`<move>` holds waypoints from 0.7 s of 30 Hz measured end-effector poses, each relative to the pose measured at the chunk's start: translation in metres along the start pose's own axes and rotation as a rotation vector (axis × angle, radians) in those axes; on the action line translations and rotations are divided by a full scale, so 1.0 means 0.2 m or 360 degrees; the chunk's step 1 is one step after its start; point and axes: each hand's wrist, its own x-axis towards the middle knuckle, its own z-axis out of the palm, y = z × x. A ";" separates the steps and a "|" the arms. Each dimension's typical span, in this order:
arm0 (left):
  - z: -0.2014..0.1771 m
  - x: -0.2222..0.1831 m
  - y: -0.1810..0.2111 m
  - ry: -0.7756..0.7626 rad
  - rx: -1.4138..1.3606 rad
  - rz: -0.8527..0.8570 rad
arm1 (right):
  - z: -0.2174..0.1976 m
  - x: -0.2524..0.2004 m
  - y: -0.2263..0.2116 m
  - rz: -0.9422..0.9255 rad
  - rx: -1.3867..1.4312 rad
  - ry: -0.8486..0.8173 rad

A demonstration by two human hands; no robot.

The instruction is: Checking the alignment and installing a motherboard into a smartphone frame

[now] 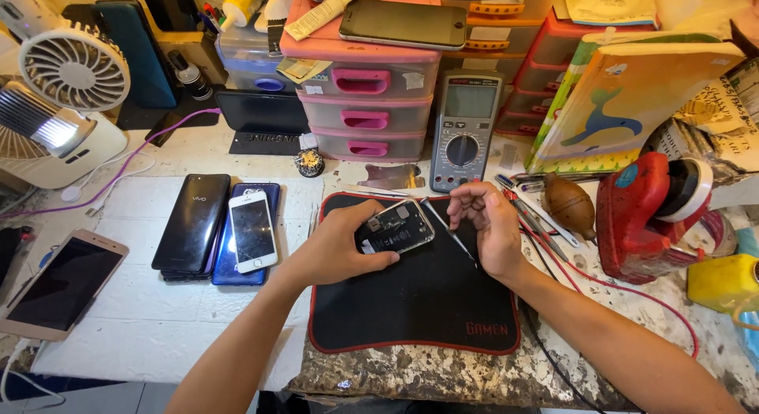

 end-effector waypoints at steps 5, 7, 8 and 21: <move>0.05 0.02 -0.05 0.0178 -0.0249 -0.0034 | -0.01 -0.02 0.02 0.0089 0.0032 -0.0071; 0.08 0.03 -0.10 0.0234 -0.0300 -0.0040 | 0.00 -0.03 0.02 0.0105 0.0003 -0.0113; 0.10 0.04 -0.13 0.0275 -0.0351 -0.0047 | 0.02 -0.03 0.01 0.0096 -0.0140 -0.0225; 0.18 0.03 -0.14 0.0217 -0.0816 0.0281 | 0.18 -0.13 -0.09 -0.0054 -0.0490 -0.0240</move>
